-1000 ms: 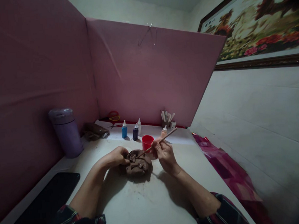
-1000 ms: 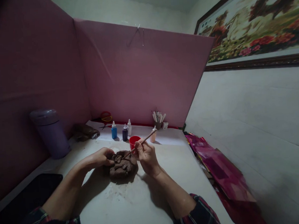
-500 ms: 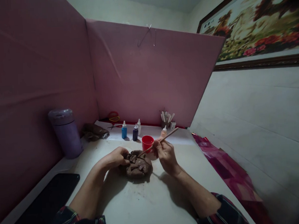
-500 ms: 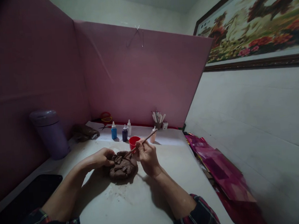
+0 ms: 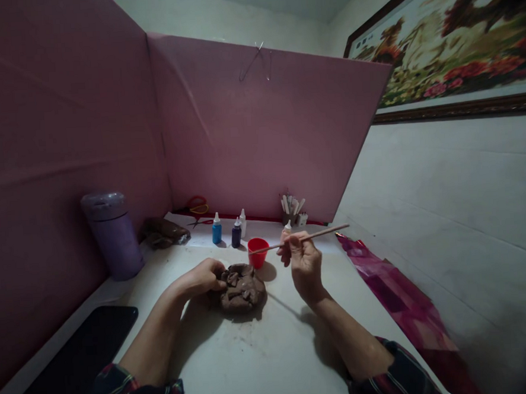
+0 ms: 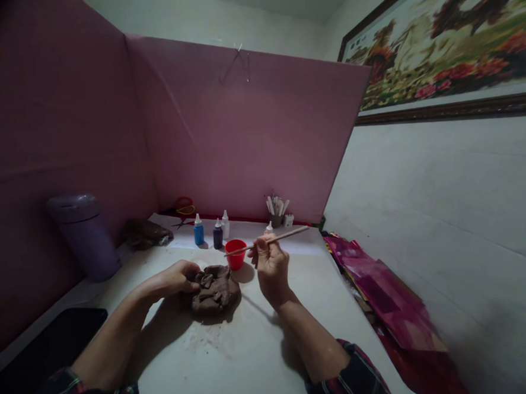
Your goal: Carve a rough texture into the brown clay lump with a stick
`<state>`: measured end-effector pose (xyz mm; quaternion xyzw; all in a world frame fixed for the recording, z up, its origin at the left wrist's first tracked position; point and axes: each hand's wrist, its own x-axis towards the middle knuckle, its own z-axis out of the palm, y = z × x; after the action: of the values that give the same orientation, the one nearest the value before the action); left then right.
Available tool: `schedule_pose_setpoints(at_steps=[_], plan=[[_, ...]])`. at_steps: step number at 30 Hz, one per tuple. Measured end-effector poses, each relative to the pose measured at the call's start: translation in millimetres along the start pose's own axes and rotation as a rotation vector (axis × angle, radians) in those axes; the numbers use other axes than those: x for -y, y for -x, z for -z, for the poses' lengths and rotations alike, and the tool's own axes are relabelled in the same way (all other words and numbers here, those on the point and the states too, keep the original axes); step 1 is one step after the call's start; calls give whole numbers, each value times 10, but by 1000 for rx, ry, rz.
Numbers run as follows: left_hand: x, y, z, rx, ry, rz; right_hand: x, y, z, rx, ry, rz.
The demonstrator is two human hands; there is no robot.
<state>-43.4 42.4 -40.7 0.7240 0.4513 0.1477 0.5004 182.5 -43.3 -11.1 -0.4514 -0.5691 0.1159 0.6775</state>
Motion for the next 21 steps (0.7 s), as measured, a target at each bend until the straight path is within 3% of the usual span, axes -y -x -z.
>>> schedule_pose_setpoints(at_steps=[3, 7, 10, 17, 19, 21], plan=[[14, -13, 2, -7, -16, -9, -108, -50, 29, -57, 78, 17], [-15, 1, 0, 1, -13, -3, -316, -65, -30, 127, 186, -5], [-28, 2, -1, -9, -22, 5, -369, -72, -61, 136, 155, -37], [-12, 9, -2, 0, -14, -6, -32, 12, 0, -66, -54, -12], [-36, 41, -6, 12, 15, 0, 39, 83, -31, -32, -111, -10], [-63, 69, -10, 15, 31, 4, 59, 147, -88, 91, -112, -30]])
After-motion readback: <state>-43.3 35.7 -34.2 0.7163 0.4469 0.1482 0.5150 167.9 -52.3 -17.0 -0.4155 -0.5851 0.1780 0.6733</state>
